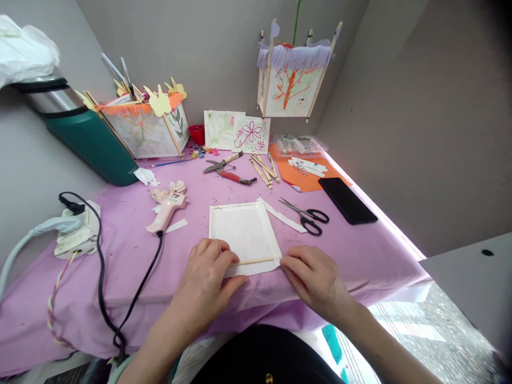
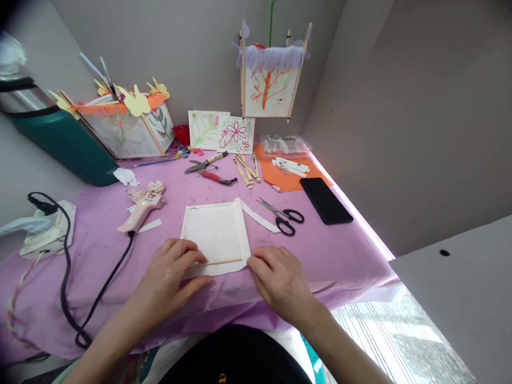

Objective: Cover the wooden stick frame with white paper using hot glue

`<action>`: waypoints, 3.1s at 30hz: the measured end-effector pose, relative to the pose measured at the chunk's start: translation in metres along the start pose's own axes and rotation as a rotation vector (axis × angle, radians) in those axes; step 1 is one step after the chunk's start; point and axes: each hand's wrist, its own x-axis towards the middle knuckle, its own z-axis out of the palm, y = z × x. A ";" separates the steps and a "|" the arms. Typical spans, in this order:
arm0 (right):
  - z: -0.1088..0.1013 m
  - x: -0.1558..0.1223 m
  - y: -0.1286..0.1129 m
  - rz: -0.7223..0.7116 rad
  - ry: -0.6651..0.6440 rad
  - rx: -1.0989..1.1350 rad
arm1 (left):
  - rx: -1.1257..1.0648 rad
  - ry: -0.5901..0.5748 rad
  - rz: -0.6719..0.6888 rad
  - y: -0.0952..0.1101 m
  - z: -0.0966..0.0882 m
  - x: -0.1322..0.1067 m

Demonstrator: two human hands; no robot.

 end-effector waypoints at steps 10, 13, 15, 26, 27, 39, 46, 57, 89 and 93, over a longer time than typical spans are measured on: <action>0.000 0.005 -0.002 0.060 -0.019 0.035 | 0.028 0.002 0.045 0.000 0.001 0.001; -0.001 0.008 -0.004 0.123 -0.020 0.083 | 0.040 0.019 0.057 0.000 0.002 0.001; -0.002 0.011 -0.006 0.188 -0.030 0.125 | 0.052 0.027 0.064 0.000 0.002 0.002; 0.002 0.029 -0.013 0.471 -0.111 0.094 | 0.053 0.019 0.088 0.000 0.000 0.007; 0.002 0.030 -0.013 0.481 -0.120 0.087 | 0.046 0.013 0.085 0.000 0.000 0.008; -0.003 0.045 -0.007 0.537 -0.260 0.030 | 0.087 -0.131 -0.028 -0.002 -0.001 0.027; -0.002 0.052 0.006 0.548 -0.335 0.066 | 0.122 -0.165 -0.058 -0.004 -0.002 0.037; 0.000 0.038 -0.033 0.078 -0.140 0.121 | 0.178 -0.182 -0.052 0.000 -0.001 0.041; 0.010 0.038 -0.047 0.129 -0.172 0.038 | -0.005 0.226 -0.063 -0.023 -0.005 -0.032; 0.010 0.038 -0.047 0.129 -0.192 0.038 | -0.081 0.184 -0.168 -0.025 -0.007 -0.020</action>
